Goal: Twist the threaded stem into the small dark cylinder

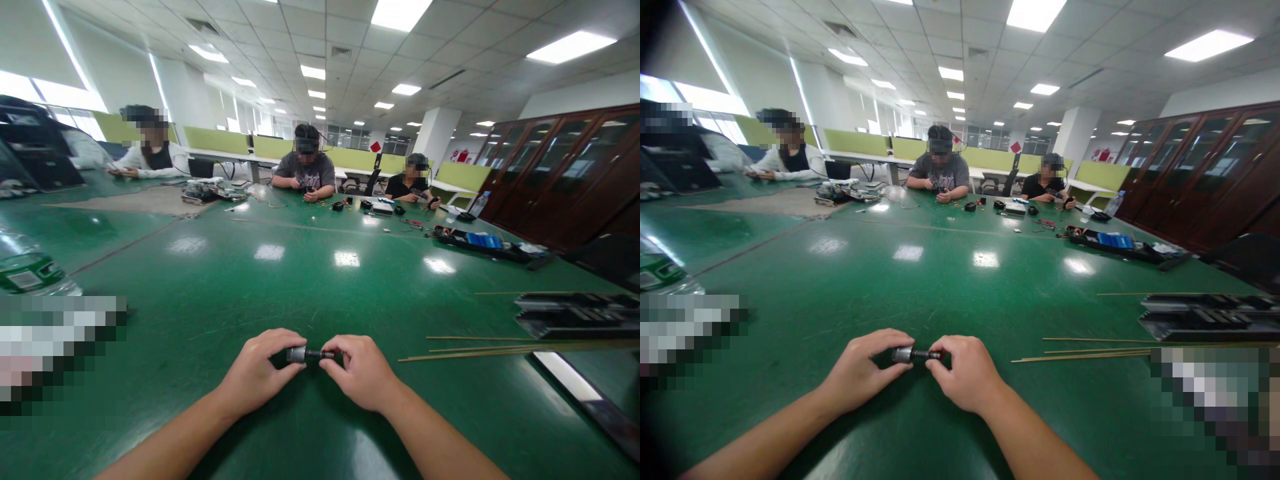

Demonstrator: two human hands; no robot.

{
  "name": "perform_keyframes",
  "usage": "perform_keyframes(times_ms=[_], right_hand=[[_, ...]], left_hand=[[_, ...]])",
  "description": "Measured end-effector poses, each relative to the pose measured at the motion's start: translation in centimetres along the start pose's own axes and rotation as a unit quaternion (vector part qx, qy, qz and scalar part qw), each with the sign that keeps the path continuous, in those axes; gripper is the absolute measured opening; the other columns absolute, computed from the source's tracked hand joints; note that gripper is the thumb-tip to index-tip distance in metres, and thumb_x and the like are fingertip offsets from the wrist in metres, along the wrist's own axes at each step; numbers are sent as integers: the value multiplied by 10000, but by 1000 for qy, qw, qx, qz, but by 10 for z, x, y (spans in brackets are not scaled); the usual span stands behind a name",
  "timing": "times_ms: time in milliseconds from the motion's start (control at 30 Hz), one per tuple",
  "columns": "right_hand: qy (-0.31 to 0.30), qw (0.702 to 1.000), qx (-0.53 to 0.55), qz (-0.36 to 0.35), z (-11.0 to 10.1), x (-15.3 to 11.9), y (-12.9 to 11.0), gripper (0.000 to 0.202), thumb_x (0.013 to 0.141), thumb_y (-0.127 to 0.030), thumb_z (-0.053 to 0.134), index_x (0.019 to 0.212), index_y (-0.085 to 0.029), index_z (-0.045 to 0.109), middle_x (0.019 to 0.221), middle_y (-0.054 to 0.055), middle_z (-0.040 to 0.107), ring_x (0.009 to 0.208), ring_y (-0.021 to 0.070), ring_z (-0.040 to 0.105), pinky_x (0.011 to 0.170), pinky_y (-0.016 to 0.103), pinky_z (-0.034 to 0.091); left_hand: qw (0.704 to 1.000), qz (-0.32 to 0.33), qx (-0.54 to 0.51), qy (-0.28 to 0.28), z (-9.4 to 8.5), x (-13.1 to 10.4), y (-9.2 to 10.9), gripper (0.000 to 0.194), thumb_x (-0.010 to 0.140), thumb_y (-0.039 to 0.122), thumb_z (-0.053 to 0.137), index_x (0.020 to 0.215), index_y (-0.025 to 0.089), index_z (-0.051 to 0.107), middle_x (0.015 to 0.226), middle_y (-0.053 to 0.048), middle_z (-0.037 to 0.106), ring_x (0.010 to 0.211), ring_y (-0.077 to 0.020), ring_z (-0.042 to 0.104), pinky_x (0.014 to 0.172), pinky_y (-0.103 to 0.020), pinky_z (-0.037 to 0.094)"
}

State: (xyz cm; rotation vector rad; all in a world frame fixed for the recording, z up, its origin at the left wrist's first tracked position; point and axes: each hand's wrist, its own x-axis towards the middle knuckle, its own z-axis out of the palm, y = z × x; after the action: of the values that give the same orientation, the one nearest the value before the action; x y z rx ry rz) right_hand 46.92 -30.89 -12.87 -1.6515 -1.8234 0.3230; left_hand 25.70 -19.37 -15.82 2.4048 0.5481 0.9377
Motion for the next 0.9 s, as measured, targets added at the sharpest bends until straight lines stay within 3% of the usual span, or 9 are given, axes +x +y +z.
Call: perform_keyframes(times_ms=[900], right_hand=[[14,1000,0,5,0,0,1,62,846,-242,696,902,-229,718,712,-21,658,631,131,559,615,246,346]], left_hand=[[1000,-9,5,0,-1,-1,-3,307,800,214,750,1093,284,698,1072,-28,724,1011,-209,672,913,-354,541]])
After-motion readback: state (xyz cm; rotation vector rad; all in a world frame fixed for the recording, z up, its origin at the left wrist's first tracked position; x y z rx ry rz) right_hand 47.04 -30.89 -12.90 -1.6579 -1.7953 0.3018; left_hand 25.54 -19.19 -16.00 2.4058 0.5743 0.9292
